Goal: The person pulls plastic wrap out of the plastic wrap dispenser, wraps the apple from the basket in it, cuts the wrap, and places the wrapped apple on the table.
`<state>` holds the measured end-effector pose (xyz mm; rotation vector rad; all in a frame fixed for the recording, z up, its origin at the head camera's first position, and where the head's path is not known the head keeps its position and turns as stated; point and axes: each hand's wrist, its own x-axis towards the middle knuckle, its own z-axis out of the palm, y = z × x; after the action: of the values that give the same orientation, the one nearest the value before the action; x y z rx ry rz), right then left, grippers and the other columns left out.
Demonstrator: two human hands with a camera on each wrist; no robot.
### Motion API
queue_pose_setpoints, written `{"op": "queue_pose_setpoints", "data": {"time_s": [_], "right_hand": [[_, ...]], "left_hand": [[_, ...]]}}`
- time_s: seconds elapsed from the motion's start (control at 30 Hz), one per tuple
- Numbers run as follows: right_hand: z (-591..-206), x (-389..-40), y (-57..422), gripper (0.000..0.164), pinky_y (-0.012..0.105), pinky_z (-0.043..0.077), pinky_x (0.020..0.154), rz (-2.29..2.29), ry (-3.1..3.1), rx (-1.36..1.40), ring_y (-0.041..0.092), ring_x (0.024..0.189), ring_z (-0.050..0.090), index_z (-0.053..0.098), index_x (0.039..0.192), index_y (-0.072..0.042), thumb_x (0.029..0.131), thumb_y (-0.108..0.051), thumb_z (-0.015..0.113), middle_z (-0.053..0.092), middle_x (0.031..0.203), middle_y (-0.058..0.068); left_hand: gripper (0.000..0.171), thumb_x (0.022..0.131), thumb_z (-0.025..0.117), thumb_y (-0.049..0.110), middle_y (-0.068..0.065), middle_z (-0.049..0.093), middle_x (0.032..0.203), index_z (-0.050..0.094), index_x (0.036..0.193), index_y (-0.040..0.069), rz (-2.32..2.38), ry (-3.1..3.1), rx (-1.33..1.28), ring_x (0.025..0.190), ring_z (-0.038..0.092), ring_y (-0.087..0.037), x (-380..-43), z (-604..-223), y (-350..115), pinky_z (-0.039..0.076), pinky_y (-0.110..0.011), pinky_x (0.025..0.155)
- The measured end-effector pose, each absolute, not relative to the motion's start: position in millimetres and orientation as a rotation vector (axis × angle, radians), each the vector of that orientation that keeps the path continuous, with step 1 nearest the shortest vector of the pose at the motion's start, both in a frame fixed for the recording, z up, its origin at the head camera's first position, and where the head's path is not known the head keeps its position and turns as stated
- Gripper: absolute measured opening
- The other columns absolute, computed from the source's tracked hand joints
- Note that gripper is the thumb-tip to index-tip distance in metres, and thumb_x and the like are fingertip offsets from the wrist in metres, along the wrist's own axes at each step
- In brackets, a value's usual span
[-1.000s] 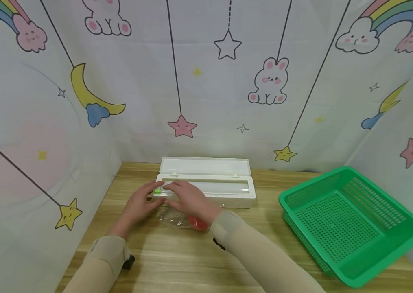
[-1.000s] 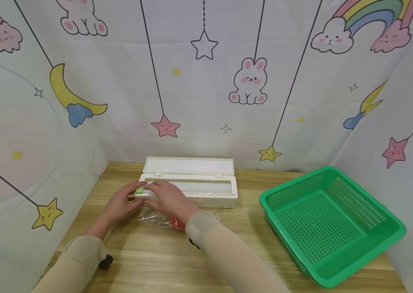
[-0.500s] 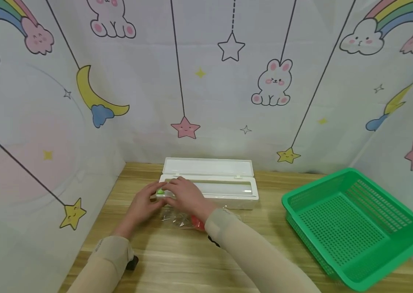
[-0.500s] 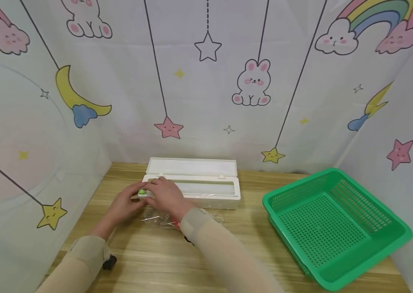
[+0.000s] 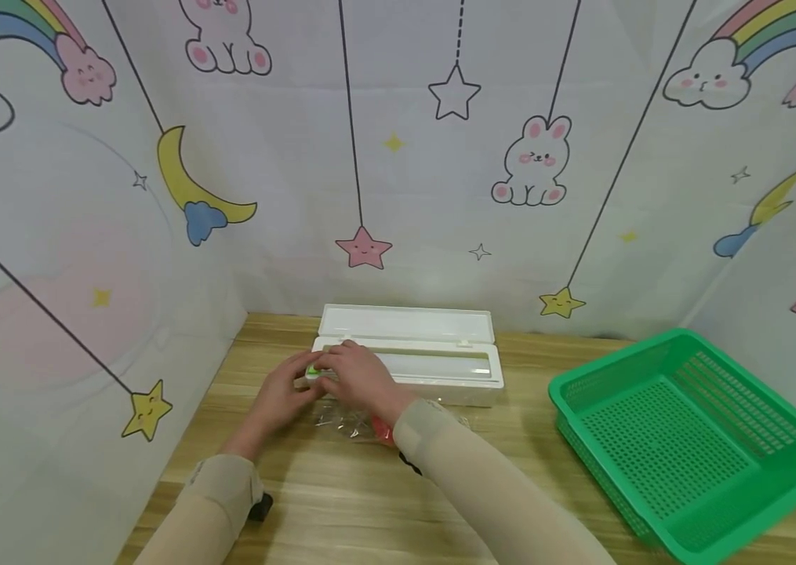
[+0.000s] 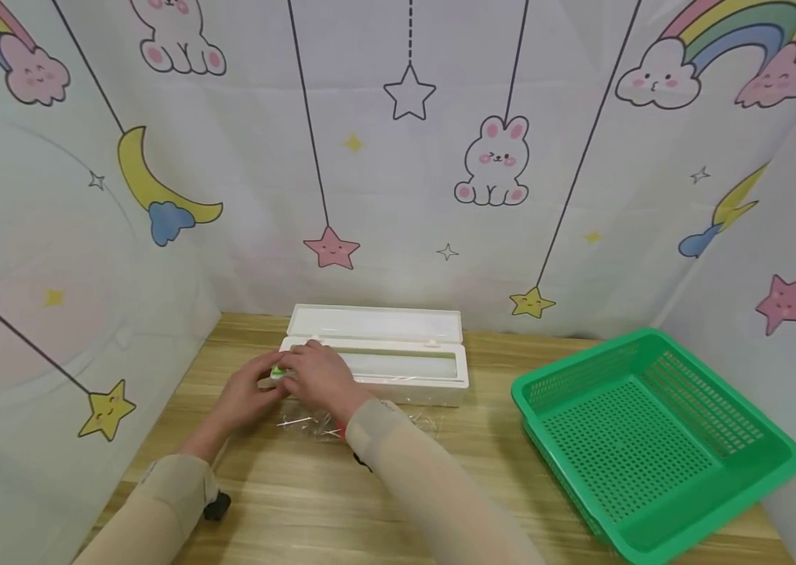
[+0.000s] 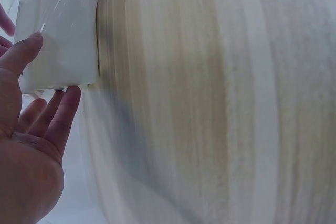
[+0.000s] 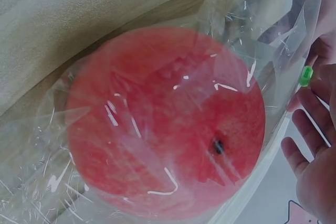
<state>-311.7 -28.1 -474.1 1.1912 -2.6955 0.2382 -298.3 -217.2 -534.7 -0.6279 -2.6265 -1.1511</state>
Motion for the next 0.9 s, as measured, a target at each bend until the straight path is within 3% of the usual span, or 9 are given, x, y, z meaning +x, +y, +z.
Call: {"op": "queue_pose_setpoints", "data": {"time_s": [0.43, 0.6, 0.9], "right_hand": [[-473.8, -316.6, -31.7, 0.016, 0.02, 0.037, 0.078, 0.215, -2.689, 1.168, 0.009, 0.089, 0.045, 0.066, 0.105, -0.028, 0.092, -0.036, 0.06, 0.058, 0.098, -0.014], [-473.1, -318.1, -35.1, 0.016, 0.021, 0.035, 0.072, 0.201, -2.651, 1.151, 0.01, 0.083, 0.041, 0.065, 0.106, -0.029, 0.091, -0.034, 0.061, 0.058, 0.094, -0.013], [-473.3, -319.5, -39.5, 0.014, 0.02, 0.035, 0.071, 0.156, -2.676, 1.11, 0.008, 0.082, 0.04, 0.065, 0.102, -0.03, 0.091, -0.038, 0.062, 0.057, 0.093, -0.015]], "left_hand": [[0.053, 0.081, 0.077, 0.025, -0.011, 0.043, 0.134, 0.052, 0.128, 0.026, -1.172, -2.625, -0.591, 0.12, 0.043, -0.027, -297.9, -537.0, -216.5, 0.044, -0.04, 0.089], [0.05, 0.081, 0.076, 0.026, -0.004, 0.045, 0.133, 0.053, 0.125, 0.03, -1.185, -2.615, -0.591, 0.118, 0.044, -0.023, -297.3, -537.3, -216.8, 0.043, -0.04, 0.089], [0.052, 0.08, 0.077, 0.023, 0.001, 0.046, 0.131, 0.052, 0.126, 0.03, -1.213, -2.606, -0.614, 0.12, 0.042, -0.018, -298.4, -538.2, -216.5, 0.042, -0.037, 0.091]]}}
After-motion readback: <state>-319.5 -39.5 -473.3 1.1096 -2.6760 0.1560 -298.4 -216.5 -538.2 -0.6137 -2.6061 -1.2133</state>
